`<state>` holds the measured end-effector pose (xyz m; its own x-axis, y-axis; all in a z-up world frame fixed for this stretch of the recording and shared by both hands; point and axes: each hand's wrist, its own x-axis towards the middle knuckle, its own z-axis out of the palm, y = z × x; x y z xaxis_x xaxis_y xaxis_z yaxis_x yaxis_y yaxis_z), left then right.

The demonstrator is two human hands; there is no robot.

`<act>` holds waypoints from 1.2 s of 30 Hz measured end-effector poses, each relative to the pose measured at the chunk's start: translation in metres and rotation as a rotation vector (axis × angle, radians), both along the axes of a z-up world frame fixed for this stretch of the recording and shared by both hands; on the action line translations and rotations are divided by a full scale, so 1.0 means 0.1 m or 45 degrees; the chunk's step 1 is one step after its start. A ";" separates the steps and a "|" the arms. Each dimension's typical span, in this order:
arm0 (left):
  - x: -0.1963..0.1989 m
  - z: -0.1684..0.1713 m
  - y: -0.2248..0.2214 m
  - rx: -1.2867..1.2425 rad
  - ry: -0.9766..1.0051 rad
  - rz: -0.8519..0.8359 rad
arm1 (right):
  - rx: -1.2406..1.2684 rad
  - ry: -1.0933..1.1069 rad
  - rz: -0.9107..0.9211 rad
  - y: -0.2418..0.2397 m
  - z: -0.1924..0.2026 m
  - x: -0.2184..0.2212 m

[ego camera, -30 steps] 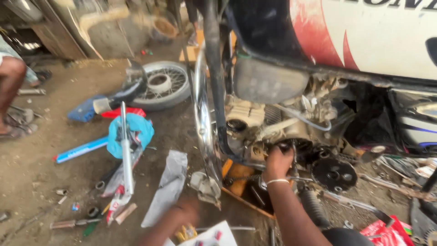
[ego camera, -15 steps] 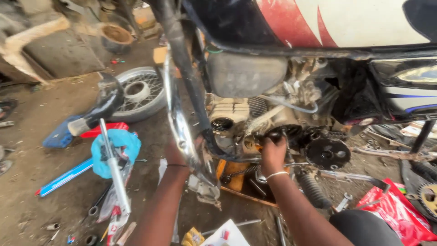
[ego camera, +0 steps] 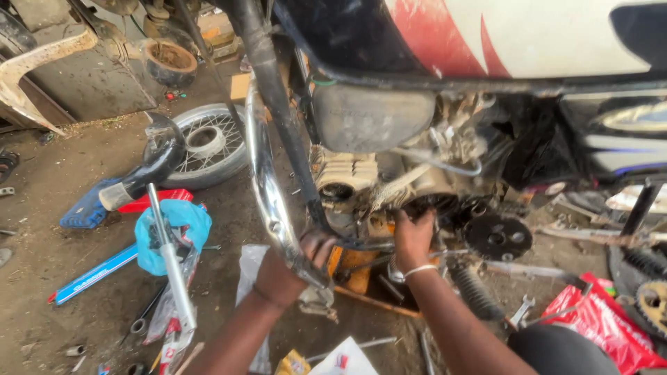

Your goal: Repair and adjust the motorcycle engine and drive sprocket assembly.

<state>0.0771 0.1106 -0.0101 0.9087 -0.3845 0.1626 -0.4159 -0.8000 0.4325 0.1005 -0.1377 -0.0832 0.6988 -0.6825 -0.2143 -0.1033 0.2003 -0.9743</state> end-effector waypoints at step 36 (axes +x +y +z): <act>0.69 0.85 -0.92 0.983 -1.298 -0.156 | 0.259 -0.127 -0.243 0.19 0.22 0.00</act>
<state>0.1458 0.0181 0.0752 0.4580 -0.7615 0.4587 -0.3719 -0.6328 -0.6791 0.1004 -0.1189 -0.0611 0.5866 -0.7535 -0.2967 0.0496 0.3992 -0.9155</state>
